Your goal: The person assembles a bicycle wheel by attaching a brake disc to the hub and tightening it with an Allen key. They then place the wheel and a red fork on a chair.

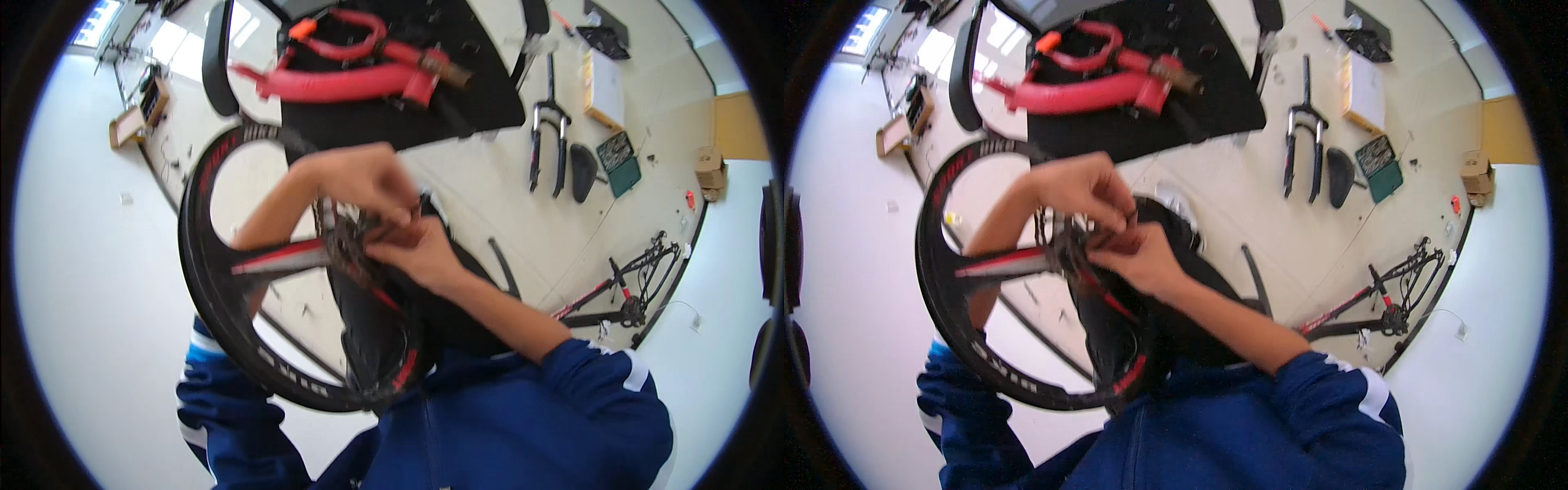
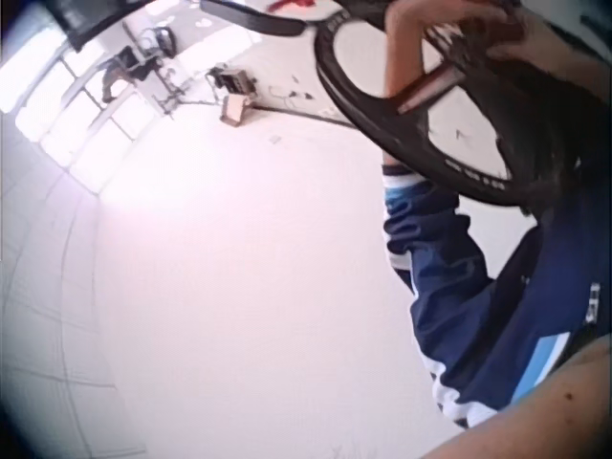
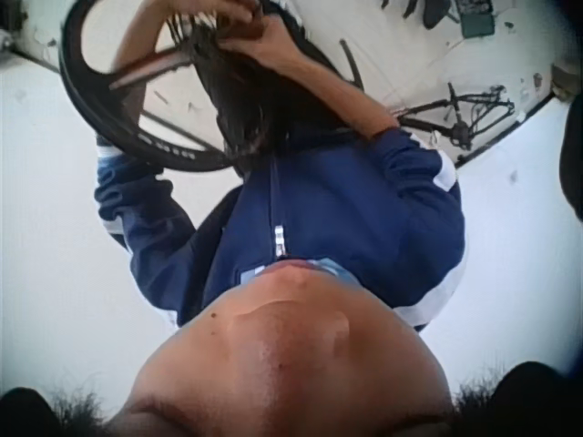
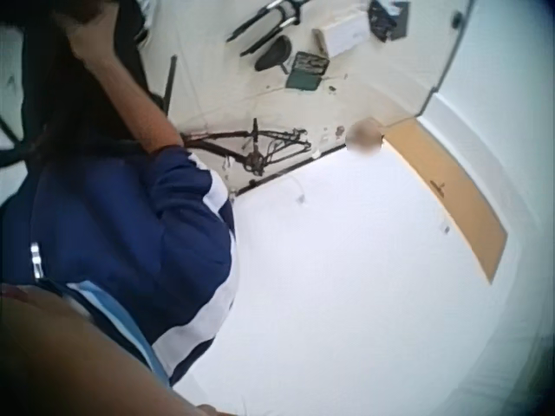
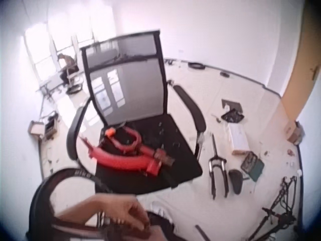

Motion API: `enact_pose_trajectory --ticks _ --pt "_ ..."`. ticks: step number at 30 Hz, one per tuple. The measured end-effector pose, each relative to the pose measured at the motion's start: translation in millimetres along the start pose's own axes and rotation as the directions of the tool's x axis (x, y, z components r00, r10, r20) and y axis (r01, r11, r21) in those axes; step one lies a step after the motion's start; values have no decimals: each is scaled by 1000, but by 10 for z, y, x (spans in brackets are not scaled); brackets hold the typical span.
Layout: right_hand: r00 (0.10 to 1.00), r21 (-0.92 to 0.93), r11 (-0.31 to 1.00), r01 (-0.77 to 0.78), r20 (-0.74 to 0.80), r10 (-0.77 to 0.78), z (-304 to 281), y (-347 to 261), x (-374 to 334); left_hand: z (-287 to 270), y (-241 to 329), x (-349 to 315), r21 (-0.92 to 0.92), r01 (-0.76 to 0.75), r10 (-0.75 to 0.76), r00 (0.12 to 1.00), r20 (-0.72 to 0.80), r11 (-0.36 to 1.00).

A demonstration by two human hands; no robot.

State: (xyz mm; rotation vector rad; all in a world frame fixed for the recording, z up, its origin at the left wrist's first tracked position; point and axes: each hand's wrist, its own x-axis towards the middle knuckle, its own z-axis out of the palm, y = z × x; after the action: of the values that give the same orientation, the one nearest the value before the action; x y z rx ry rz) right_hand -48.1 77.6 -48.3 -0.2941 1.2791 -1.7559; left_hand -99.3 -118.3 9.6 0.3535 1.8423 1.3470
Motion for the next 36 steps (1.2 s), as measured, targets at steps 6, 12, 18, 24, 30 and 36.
enact_pose_trajectory --ticks 6,12,18,24,30,36 --pt "998 -55 998 -35 47 38 15 68 2 76 -64 -51 -29 82 -84 994 -75 996" --pt "996 -86 995 -59 61 64 32 43 2 89 -123 -20 2 31 -31 997 -74 1000" --pt "996 -49 998 40 79 -36 11 41 7 85 -49 -52 -110 56 -59 998 -18 992" --pt "994 -41 999 -32 106 36 -34 31 35 26 122 -90 -131 133 -139 990 -39 982" --pt "1000 -48 998 -30 6 30 3 -62 20 0 123 -99 22 210 -207 974 -94 977" --pt "997 -2 1000 -13 72 13 -42 -63 24 63 11 -94 -146 80 -104 981 -162 986"
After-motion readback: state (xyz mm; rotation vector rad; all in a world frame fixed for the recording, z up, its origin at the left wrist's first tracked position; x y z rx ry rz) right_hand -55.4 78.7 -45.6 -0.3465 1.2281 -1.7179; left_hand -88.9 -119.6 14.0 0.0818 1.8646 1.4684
